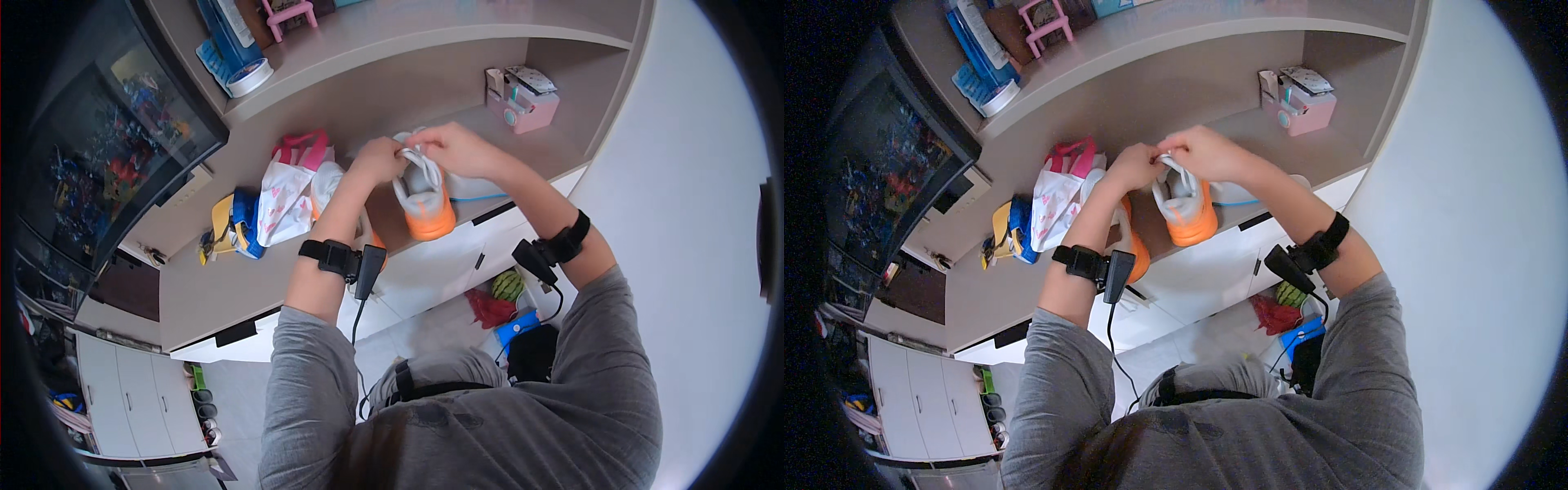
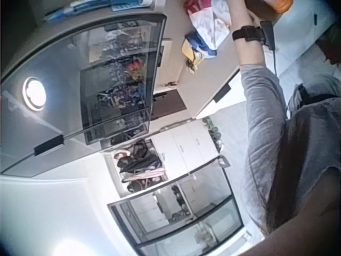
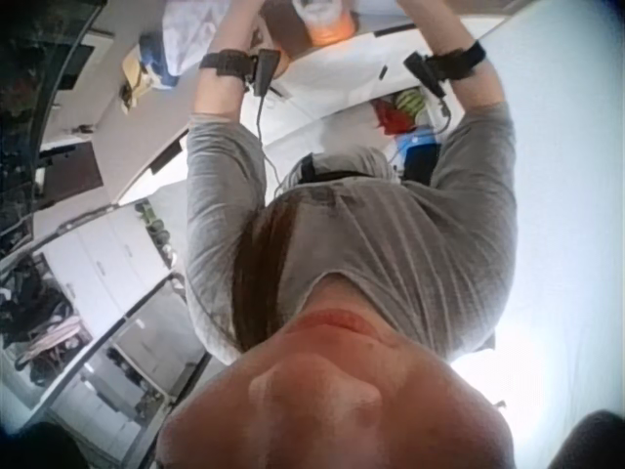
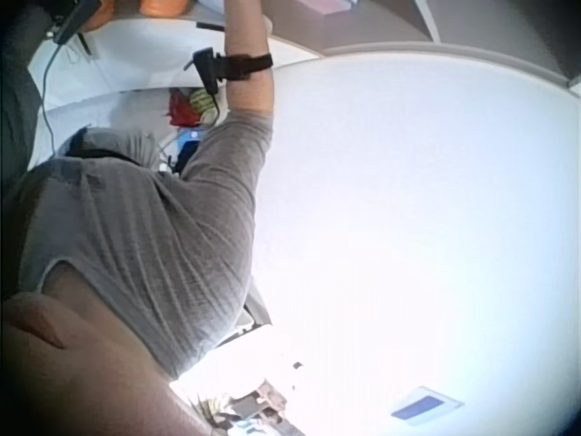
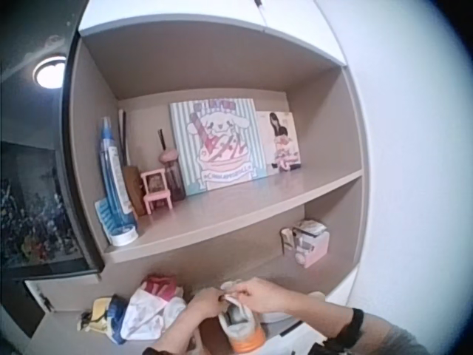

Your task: Putting insoles into shoes, organizing footwear on a shelf, and washing a cleaning cloth in a bathroom sink.

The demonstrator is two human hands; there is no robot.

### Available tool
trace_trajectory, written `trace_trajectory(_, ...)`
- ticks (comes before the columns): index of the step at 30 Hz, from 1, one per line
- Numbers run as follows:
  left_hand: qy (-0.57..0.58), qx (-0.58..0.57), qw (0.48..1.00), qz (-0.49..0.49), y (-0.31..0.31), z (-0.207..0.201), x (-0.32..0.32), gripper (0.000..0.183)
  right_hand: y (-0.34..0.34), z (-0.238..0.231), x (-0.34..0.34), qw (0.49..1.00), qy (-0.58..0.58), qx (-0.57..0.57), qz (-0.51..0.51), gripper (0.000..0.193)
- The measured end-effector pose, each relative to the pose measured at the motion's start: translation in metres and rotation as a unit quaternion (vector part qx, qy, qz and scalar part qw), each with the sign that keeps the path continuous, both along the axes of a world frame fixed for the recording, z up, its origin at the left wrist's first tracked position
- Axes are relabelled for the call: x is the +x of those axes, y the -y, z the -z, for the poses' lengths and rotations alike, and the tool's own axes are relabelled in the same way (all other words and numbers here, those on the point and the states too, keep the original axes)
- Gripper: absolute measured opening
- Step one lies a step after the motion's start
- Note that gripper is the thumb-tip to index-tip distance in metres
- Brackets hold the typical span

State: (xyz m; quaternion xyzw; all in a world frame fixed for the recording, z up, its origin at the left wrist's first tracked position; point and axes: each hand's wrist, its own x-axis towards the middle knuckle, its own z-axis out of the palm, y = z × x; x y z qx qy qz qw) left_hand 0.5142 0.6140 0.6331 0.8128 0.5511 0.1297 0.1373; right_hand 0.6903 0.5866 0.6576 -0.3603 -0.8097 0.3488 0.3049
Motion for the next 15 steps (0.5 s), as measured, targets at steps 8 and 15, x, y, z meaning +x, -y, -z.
trace_trajectory(8,0.034,0.023,0.998,0.056,-0.013,0.016,0.000,0.021,0.000,-0.007,-0.019,0.999,-0.042,0.010,0.015,0.018)
trace_trajectory(15,0.013,-0.013,0.999,0.045,-0.003,0.008,-0.001,0.020,0.010,0.028,-0.022,0.921,0.389,0.029,-0.018,0.012)
